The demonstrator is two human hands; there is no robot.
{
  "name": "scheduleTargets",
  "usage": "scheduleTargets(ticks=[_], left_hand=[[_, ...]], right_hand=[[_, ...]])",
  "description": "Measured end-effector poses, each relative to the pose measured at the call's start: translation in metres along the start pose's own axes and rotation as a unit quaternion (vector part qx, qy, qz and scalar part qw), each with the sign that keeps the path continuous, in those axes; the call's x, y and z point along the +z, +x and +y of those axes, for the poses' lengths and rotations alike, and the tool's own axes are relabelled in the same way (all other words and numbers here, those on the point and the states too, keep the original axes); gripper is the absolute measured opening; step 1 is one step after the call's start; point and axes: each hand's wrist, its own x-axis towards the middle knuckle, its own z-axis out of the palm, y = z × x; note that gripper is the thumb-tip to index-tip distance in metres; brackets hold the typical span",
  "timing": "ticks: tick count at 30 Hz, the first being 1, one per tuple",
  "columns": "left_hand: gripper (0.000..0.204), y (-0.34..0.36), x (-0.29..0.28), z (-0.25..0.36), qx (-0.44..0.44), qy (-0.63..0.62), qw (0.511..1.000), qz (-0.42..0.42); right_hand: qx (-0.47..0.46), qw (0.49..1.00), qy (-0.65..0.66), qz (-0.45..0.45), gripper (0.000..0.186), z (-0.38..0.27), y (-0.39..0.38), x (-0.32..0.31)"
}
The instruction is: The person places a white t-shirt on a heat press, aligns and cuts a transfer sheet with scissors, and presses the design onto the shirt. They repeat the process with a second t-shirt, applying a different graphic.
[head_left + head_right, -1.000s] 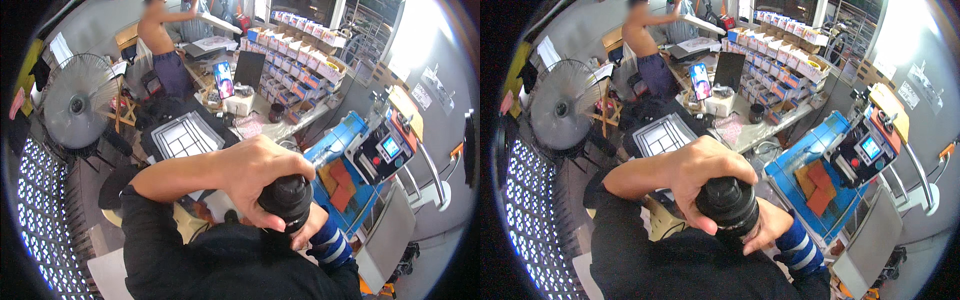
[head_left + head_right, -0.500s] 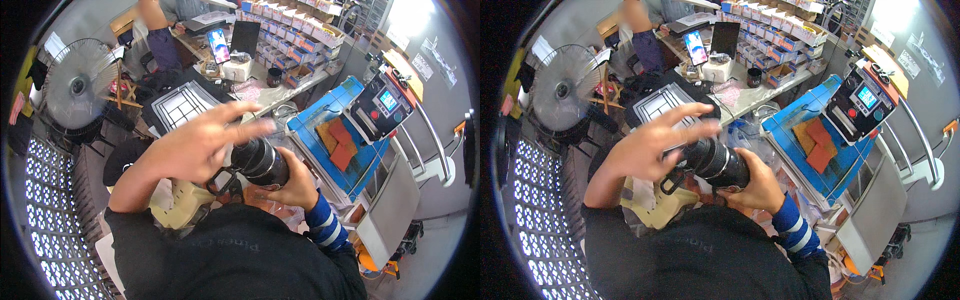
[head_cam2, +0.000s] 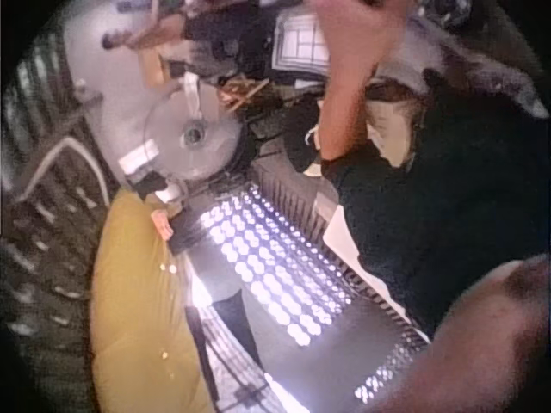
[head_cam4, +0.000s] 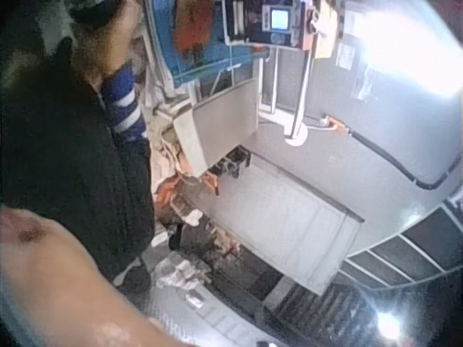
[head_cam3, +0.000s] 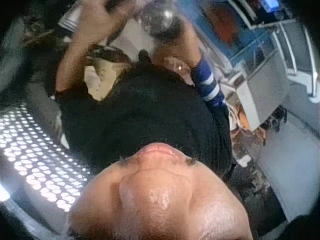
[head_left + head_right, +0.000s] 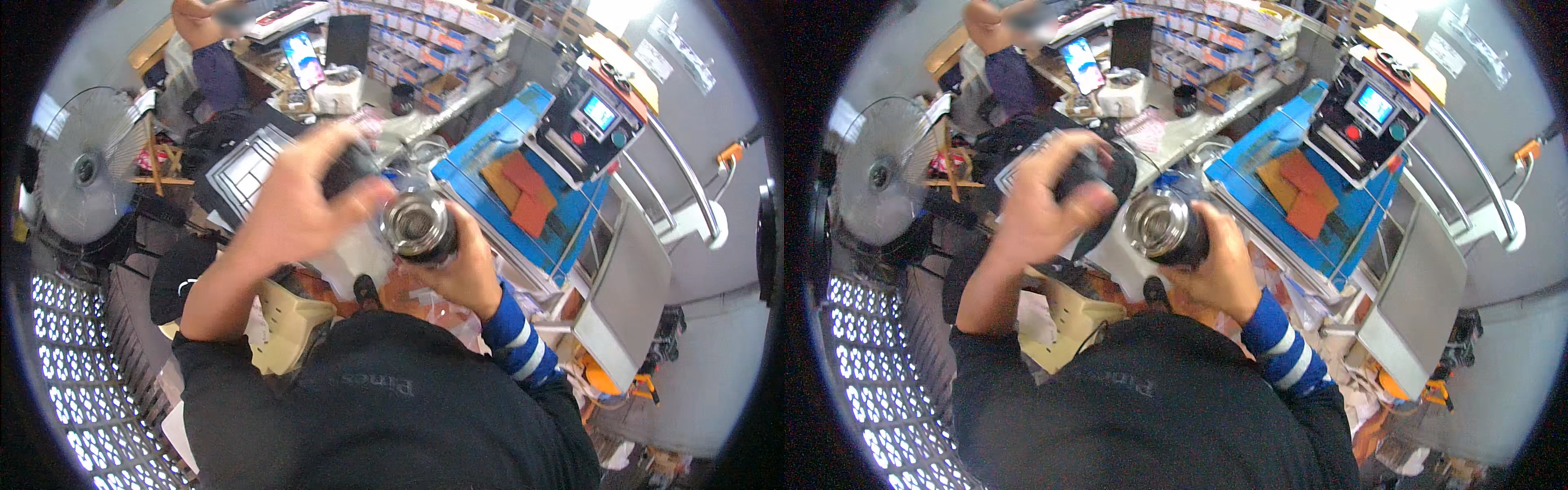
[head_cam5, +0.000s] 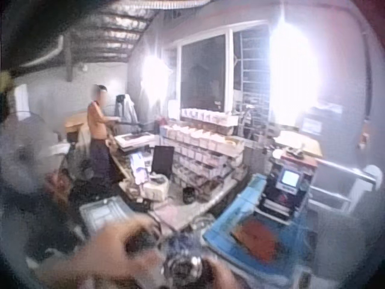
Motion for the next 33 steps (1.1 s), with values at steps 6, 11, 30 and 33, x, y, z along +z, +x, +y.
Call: scheduleTargets(ticks=[6, 11, 30, 33], left_hand=[[0.065, -0.016, -0.006, -0.037, -0.1, -0.385, 0.916, 0.061], [0.061, -0.042, 0.037, -0.062, -0.189, -0.424, 0.883, 0.074], [0.043, -0.109, 0.172, -0.112, -0.341, -0.39, 0.855, -0.015], [0.042, -0.114, 0.179, -0.115, -0.314, -0.362, 0.877, -0.024]], right_hand=[[-0.023, 0.997, 0.051, 0.045, 0.105, 0.002, 0.007, -0.028], [-0.095, 0.991, 0.088, 0.032, 0.08, -0.027, 0.031, -0.063], [-0.546, 0.813, 0.073, 0.188, 0.062, -0.162, 0.133, -0.121], [-0.567, 0.798, 0.076, 0.188, 0.06, -0.17, 0.147, -0.123]])
